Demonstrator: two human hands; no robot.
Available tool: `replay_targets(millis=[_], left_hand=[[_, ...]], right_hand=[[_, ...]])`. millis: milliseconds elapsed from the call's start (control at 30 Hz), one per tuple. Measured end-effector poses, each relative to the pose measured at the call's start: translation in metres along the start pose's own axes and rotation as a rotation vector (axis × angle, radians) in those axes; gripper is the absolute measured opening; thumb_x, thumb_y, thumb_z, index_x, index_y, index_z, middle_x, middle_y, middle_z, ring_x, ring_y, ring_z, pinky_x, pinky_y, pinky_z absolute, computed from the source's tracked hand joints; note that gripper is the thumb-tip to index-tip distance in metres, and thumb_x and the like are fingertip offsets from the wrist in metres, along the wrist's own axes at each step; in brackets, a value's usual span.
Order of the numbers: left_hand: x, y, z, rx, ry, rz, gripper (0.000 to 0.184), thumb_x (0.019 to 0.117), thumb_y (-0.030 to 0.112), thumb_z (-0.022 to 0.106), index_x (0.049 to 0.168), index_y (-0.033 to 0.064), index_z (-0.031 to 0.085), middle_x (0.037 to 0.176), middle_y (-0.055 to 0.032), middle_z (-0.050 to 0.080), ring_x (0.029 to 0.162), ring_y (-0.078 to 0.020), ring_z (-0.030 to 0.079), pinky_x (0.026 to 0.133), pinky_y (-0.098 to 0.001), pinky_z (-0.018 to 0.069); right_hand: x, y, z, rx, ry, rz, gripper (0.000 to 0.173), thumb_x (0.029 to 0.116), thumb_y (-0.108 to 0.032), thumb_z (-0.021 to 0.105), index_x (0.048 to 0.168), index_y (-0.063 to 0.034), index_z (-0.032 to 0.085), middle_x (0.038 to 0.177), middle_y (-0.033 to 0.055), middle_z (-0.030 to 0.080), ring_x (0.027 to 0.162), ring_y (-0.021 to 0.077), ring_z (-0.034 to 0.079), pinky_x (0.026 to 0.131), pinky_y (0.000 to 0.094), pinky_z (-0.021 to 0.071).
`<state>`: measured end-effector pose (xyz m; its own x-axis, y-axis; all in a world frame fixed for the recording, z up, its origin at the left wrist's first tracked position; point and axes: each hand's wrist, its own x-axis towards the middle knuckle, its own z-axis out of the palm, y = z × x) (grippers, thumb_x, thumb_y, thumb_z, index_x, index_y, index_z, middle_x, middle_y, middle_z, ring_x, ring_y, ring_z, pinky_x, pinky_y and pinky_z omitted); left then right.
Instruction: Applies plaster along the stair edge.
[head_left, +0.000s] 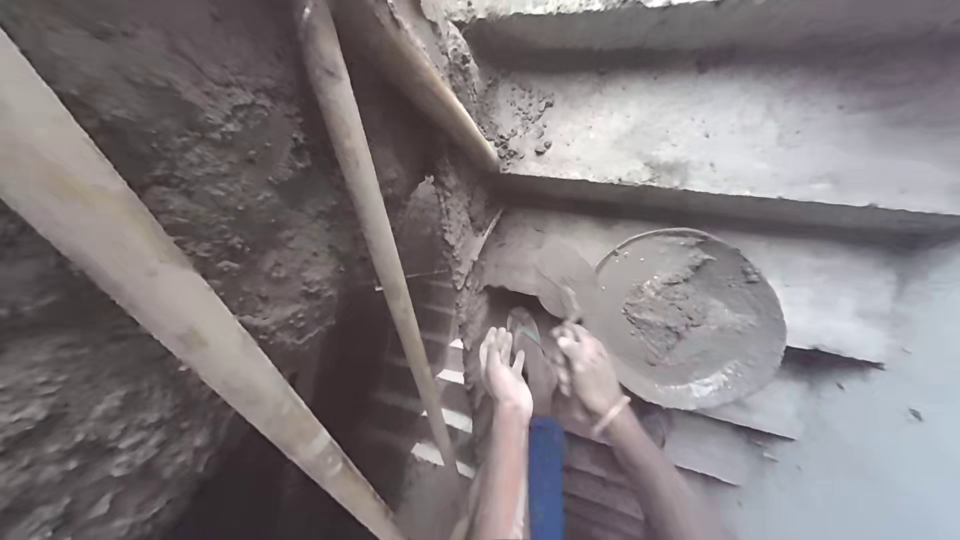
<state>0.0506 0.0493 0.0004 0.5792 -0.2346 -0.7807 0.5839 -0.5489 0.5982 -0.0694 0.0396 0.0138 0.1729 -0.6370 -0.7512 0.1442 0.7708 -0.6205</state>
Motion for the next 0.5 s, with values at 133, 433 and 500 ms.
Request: replay_targets(millis=[133, 433, 500], left_hand=[[0.009, -0.028, -0.001, 0.034, -0.138, 0.114, 0.040, 0.1109, 0.028, 0.039, 0.144, 0.0077, 0.051, 0.141, -0.0137, 0.059, 0.130, -0.0277, 0.057, 0.102, -0.0526, 0.0484], [-0.021, -0.071, 0.025, 0.204, -0.287, 0.123, 0.037, 0.1111, 0.022, 0.038, 0.140, 0.0056, 0.054, 0.135, -0.0116, 0.063, 0.126, -0.0247, 0.060, 0.099, -0.0472, 0.0516], [-0.023, -0.076, 0.028, 0.213, -0.289, 0.125, 0.036, 0.1114, 0.022, 0.038, 0.139, 0.0058, 0.055, 0.134, -0.0111, 0.064, 0.124, -0.0243, 0.061, 0.098, -0.0464, 0.0527]], right_hand=[[-0.078, 0.034, -0.100, 0.241, 0.293, 0.376, 0.035, 0.1133, -0.029, 0.036, 0.116, -0.0045, 0.060, 0.060, -0.0003, 0.046, 0.040, 0.0093, 0.042, 0.036, 0.0250, 0.0414], [-0.084, 0.118, -0.167, 0.598, 0.263, 0.534, 0.040, 0.1135, -0.035, 0.031, 0.108, -0.0051, 0.057, 0.059, -0.0012, 0.045, 0.040, 0.0081, 0.043, 0.036, 0.0227, 0.0405], [-0.063, 0.139, -0.184, 0.434, 0.194, 0.414, 0.041, 0.1139, -0.033, 0.029, 0.116, -0.0042, 0.059, 0.059, -0.0020, 0.045, 0.040, 0.0072, 0.042, 0.036, 0.0222, 0.0394]])
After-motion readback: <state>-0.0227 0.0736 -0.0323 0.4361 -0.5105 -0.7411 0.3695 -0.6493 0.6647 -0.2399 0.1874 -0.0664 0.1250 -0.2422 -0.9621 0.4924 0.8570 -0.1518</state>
